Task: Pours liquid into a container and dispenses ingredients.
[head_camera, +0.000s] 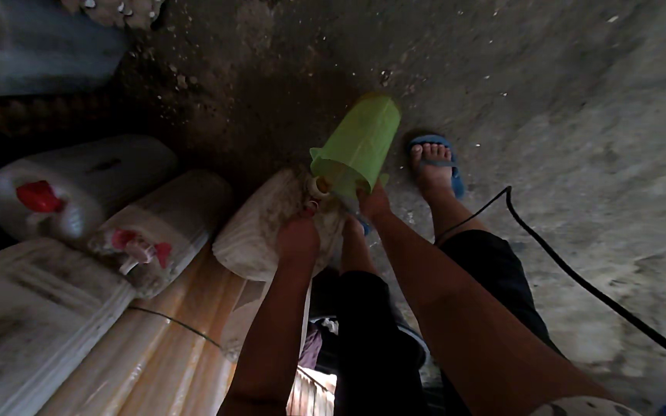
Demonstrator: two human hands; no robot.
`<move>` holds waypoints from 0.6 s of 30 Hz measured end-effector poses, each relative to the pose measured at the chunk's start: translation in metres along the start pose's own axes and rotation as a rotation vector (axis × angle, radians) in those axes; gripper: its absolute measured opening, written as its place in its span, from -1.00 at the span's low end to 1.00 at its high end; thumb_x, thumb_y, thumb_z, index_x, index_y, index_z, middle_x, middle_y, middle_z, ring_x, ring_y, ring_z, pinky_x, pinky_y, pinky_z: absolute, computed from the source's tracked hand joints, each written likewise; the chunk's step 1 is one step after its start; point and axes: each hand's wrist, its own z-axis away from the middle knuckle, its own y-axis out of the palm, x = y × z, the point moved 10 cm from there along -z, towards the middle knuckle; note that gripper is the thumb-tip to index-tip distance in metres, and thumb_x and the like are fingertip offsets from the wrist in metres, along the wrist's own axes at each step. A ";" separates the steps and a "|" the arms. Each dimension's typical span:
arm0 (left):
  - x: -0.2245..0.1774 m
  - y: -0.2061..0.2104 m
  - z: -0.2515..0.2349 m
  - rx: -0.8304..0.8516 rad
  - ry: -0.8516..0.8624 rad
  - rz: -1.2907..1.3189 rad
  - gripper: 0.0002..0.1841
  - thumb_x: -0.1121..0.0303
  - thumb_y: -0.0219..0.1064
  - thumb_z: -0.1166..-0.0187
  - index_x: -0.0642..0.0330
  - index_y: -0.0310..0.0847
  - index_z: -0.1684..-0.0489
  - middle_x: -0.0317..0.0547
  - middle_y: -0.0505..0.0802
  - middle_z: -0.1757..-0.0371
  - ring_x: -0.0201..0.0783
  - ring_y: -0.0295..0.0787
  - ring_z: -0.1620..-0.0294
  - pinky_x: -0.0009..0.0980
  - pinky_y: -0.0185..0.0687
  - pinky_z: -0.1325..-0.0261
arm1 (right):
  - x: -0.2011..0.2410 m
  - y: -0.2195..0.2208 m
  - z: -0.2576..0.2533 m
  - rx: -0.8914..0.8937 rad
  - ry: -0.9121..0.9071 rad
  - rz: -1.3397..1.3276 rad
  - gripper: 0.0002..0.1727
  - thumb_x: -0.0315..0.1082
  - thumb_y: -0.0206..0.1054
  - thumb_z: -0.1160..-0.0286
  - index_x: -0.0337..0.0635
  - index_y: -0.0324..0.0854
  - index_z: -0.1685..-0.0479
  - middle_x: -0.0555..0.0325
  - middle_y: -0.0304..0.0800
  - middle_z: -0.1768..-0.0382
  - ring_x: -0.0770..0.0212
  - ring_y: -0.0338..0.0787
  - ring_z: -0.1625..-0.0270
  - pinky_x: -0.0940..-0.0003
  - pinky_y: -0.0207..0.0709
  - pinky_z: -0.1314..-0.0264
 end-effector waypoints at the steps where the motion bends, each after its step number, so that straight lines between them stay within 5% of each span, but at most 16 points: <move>1: 0.000 0.000 0.000 -0.005 -0.001 0.002 -0.64 0.27 0.13 -0.79 0.14 0.58 -0.46 0.13 0.81 -0.26 0.12 0.82 -0.22 0.08 0.74 -0.17 | 0.000 0.000 0.000 -0.003 -0.007 -0.006 -0.26 -0.17 0.19 -0.79 -0.29 0.01 -0.83 -0.37 0.34 -0.67 -0.29 0.43 -0.68 -0.23 0.32 -0.68; 8: 0.021 0.006 0.013 0.022 0.013 0.035 -0.55 0.23 0.14 -0.80 -0.01 0.46 -0.65 0.11 0.76 -0.38 0.14 0.75 -0.34 0.12 0.65 -0.32 | 0.014 -0.002 0.023 0.011 -0.034 -0.100 -0.31 -0.25 0.18 -0.80 -0.25 0.04 -0.83 -0.38 0.51 -0.54 -0.27 0.57 -0.57 -0.24 0.41 -0.60; 10: 0.039 0.010 0.024 0.040 -0.003 0.063 -0.56 0.19 0.09 -0.82 0.07 0.48 -0.61 0.13 0.76 -0.39 0.13 0.74 -0.37 0.12 0.64 -0.36 | 0.021 -0.001 0.044 0.037 -0.030 -0.059 -0.33 -0.23 0.17 -0.80 -0.21 0.07 -0.82 -0.36 0.58 -0.48 -0.28 0.62 -0.52 -0.27 0.45 -0.55; 13: 0.072 0.018 0.043 0.020 -0.003 0.108 -0.56 0.16 -0.01 -0.86 -0.08 0.51 -0.63 0.04 0.76 -0.45 0.10 0.72 -0.43 0.13 0.61 -0.40 | 0.029 0.005 0.075 0.085 -0.024 -0.014 -0.33 -0.17 0.18 -0.80 -0.23 0.10 -0.79 -0.43 0.60 -0.41 -0.34 0.65 -0.45 -0.32 0.48 -0.48; 18: 0.141 0.037 0.078 -0.096 0.008 0.296 -0.59 0.19 0.02 -0.86 -0.02 0.62 -0.54 0.03 0.78 -0.43 0.08 0.70 -0.47 0.10 0.54 -0.51 | 0.043 0.030 0.135 0.145 0.025 0.120 -0.30 -0.15 0.15 -0.82 -0.31 0.04 -0.81 -0.39 0.59 -0.45 -0.24 0.64 -0.50 -0.15 0.45 -0.57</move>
